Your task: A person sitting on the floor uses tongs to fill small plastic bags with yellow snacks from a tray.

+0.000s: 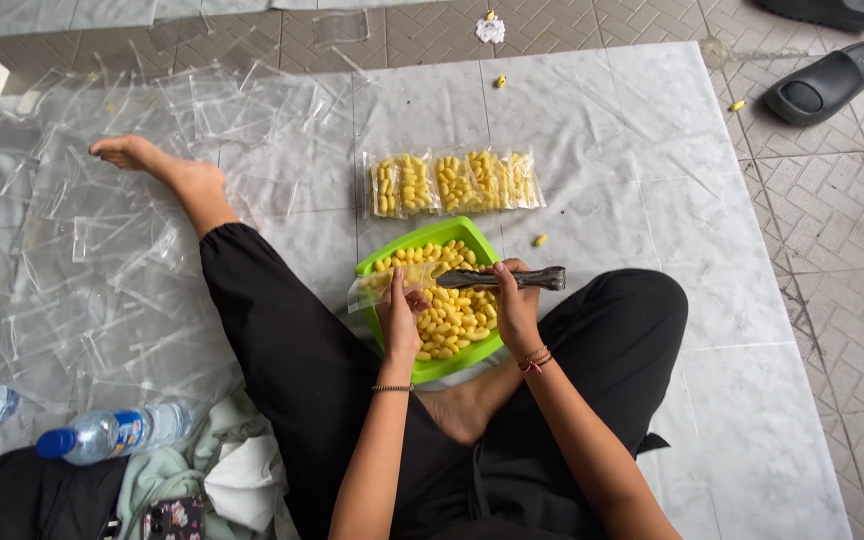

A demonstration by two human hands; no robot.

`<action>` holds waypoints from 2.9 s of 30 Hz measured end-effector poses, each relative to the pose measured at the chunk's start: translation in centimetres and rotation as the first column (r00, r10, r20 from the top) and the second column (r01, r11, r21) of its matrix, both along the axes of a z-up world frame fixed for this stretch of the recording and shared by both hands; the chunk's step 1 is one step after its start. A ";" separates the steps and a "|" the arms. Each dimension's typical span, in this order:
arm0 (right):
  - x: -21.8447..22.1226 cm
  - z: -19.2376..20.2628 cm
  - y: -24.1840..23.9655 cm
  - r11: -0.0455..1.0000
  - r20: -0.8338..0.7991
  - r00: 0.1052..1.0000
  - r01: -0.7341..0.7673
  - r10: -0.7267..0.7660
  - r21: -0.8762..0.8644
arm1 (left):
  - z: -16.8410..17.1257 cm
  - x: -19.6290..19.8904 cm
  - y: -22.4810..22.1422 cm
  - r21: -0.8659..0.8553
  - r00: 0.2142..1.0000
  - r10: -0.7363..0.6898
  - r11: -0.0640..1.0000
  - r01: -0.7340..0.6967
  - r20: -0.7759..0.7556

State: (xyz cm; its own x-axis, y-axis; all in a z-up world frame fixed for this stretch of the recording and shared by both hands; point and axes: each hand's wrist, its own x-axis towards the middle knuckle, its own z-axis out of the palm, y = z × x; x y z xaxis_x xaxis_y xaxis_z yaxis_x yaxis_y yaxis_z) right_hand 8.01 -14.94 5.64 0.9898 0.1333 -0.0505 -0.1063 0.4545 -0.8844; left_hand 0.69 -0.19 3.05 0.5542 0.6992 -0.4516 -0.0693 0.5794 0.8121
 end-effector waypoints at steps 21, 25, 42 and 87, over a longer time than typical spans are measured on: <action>-0.6 -3.8 -1.1 0.986 0.001 0.998 -0.067 0.068 -0.150 | -3.6 -1.7 0.5 0.117 0.979 -0.201 0.974 0.195 0.042; -0.6 -3.1 -0.8 0.996 -0.111 0.992 -0.060 0.053 -0.059 | -4.1 -1.7 0.6 0.104 0.976 -0.210 0.973 0.204 0.054; -2.2 -2.6 -0.3 0.986 -0.067 0.992 -0.115 0.107 -0.121 | -4.8 -1.5 -0.9 -0.037 0.964 -0.210 0.975 0.219 0.166; -1.2 -0.1 -1.8 0.737 0.166 0.958 -0.064 0.234 -0.673 | -3.8 -0.9 0.5 -0.194 0.969 -0.105 0.969 0.150 0.223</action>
State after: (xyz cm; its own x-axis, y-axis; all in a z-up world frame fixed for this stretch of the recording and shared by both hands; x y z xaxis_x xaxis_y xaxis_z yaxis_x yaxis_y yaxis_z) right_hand 6.82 -16.74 5.58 0.9538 0.2981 0.0381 0.1166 -0.2502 -0.9611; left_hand -0.21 0.31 -0.74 0.7301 0.5193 -0.4440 -0.1389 0.7491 0.6478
